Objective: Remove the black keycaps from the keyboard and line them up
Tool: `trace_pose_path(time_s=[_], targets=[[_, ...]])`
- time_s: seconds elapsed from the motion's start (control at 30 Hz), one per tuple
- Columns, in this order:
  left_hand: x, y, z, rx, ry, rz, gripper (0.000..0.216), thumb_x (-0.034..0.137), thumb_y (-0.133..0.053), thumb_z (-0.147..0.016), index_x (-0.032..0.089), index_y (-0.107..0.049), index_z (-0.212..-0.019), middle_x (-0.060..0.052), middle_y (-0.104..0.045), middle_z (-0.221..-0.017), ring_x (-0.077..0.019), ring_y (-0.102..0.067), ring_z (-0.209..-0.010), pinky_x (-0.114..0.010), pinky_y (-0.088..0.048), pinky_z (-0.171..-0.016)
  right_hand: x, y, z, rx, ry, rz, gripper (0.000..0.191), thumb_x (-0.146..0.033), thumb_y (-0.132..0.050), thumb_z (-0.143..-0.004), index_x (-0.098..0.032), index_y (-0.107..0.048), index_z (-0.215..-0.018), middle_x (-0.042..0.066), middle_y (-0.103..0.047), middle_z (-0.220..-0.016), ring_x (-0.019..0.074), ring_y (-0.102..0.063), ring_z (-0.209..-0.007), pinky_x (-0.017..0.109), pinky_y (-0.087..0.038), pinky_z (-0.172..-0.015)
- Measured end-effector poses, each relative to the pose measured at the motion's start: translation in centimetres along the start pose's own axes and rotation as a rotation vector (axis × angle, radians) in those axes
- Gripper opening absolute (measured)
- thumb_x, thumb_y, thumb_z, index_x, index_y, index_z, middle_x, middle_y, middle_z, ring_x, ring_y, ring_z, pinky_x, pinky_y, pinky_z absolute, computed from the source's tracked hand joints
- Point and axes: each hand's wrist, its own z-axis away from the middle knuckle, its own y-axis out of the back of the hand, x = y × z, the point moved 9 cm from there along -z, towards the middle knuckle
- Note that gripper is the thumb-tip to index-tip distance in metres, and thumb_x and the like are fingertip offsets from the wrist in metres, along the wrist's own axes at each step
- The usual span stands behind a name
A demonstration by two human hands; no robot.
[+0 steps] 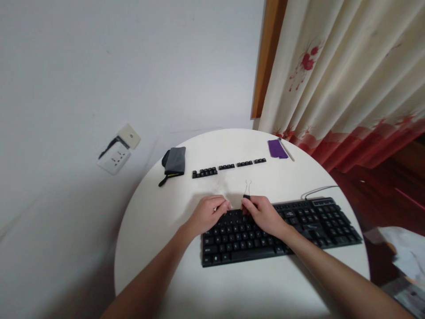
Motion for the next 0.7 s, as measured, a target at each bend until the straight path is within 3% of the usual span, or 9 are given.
trace_pose_path(time_s=[0.2,0.33,0.47,0.7], targets=[[0.4,-0.5,0.0,-0.009,-0.059,0.002,0.016,0.033,-0.062,-0.091,0.021,-0.071,-0.094,-0.003,-0.070,-0.088,-0.0175,-0.062,-0.083,-0.029,-0.047,-0.080,0.0,0.4,0.1,0.053,-0.004,-0.042,0.045,-0.043,-0.046,-0.098,-0.016,-0.067,-0.070,0.004,-0.070,-0.067,0.0191,-0.064,-0.067,0.028,-0.047,-0.066],[1.1,-1.2,0.1,-0.055,-0.127,0.047,0.022,0.035,-0.072,-0.084,0.023,-0.070,-0.102,-0.004,-0.072,-0.098,-0.0204,-0.062,-0.094,-0.034,-0.046,-0.088,-1.0,0.9,0.4,0.090,0.050,-0.087,0.041,-0.042,-0.048,-0.098,-0.016,-0.067,-0.072,0.004,-0.069,-0.070,0.0186,-0.063,-0.068,0.028,-0.047,-0.067],[2.0,-1.1,0.1,-0.044,-0.173,0.066,0.021,0.037,-0.072,-0.083,0.021,-0.070,-0.096,-0.006,-0.071,-0.091,-0.0205,-0.063,-0.089,-0.036,-0.046,-0.088,-2.5,1.0,0.9,0.101,0.129,-0.076,0.034,-0.038,-0.051,-0.097,-0.017,-0.068,-0.076,0.003,-0.069,-0.072,0.0186,-0.062,-0.070,0.029,-0.048,-0.069],[2.1,-0.7,0.2,0.008,-0.190,0.068,0.008,0.023,-0.067,-0.086,0.020,-0.068,-0.094,-0.005,-0.072,-0.091,-0.0192,-0.062,-0.089,-0.034,-0.047,-0.087,-4.0,1.1,1.2,0.117,0.229,-0.085,0.025,-0.032,-0.053,-0.097,-0.019,-0.069,-0.083,0.005,-0.070,-0.080,0.0191,-0.064,-0.078,0.031,-0.048,-0.078]])
